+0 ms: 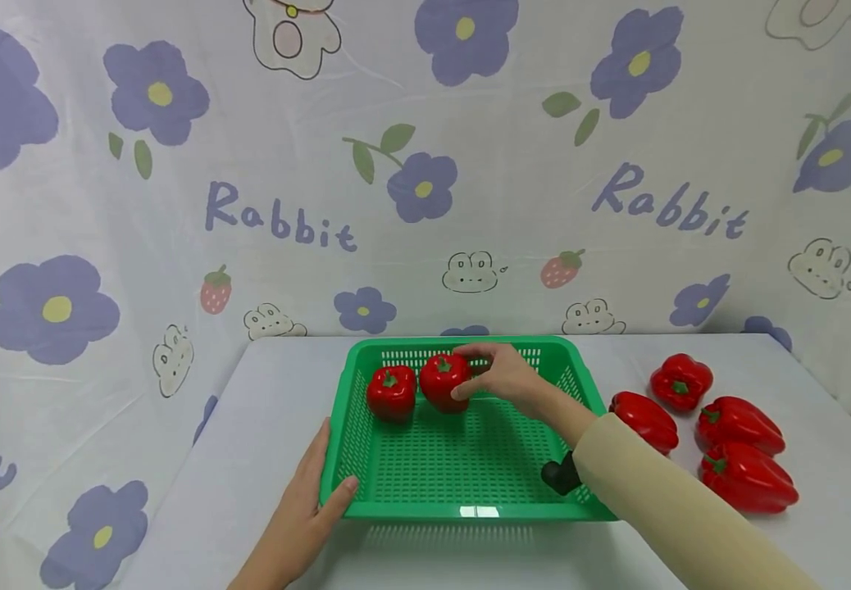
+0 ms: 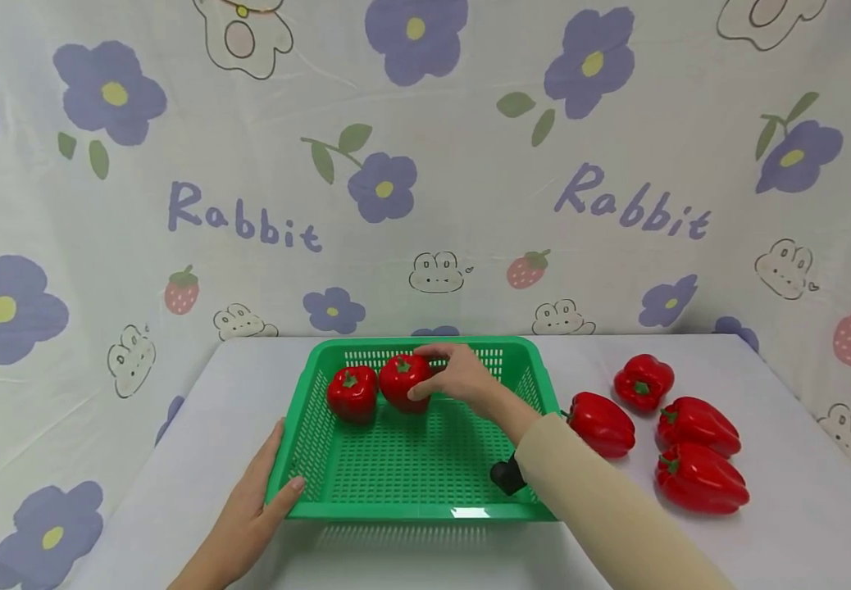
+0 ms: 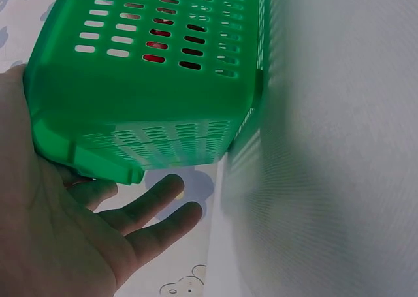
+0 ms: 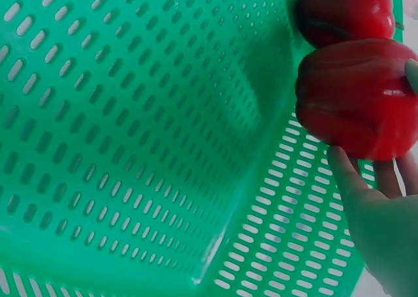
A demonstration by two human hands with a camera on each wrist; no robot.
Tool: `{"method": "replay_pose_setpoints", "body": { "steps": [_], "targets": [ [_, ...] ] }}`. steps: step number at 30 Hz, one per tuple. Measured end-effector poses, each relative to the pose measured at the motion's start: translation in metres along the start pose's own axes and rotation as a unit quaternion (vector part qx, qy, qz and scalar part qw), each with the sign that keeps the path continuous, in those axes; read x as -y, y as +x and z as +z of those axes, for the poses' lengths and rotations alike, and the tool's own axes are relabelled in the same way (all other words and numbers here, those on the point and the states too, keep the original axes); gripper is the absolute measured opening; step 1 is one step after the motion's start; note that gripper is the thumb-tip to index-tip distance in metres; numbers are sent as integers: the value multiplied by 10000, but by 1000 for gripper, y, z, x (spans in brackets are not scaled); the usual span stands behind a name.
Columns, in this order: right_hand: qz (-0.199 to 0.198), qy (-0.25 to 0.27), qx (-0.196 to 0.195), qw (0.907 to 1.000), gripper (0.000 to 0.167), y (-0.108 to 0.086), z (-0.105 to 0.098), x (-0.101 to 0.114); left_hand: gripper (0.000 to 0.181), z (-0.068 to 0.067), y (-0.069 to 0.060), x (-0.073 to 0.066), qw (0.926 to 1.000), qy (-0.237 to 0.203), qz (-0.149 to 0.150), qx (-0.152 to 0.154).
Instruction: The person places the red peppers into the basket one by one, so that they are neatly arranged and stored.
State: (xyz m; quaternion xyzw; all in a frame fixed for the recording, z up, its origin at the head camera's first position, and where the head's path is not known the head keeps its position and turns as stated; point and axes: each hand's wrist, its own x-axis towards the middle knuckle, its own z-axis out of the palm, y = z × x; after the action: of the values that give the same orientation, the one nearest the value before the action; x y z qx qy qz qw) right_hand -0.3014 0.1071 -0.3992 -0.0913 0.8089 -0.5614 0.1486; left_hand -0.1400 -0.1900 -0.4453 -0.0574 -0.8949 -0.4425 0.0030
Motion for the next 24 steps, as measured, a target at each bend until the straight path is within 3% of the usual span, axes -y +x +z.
{"method": "replay_pose_setpoints", "body": {
  "steps": [8,24],
  "targets": [
    [295,38,13,9996,65,2,5,-9,84,1,0,0,10000,18,10,-1],
    [483,574,-6,9972,68,3,12,-14,84,1,-1,2,9999,16,121,-108]
  ]
}}
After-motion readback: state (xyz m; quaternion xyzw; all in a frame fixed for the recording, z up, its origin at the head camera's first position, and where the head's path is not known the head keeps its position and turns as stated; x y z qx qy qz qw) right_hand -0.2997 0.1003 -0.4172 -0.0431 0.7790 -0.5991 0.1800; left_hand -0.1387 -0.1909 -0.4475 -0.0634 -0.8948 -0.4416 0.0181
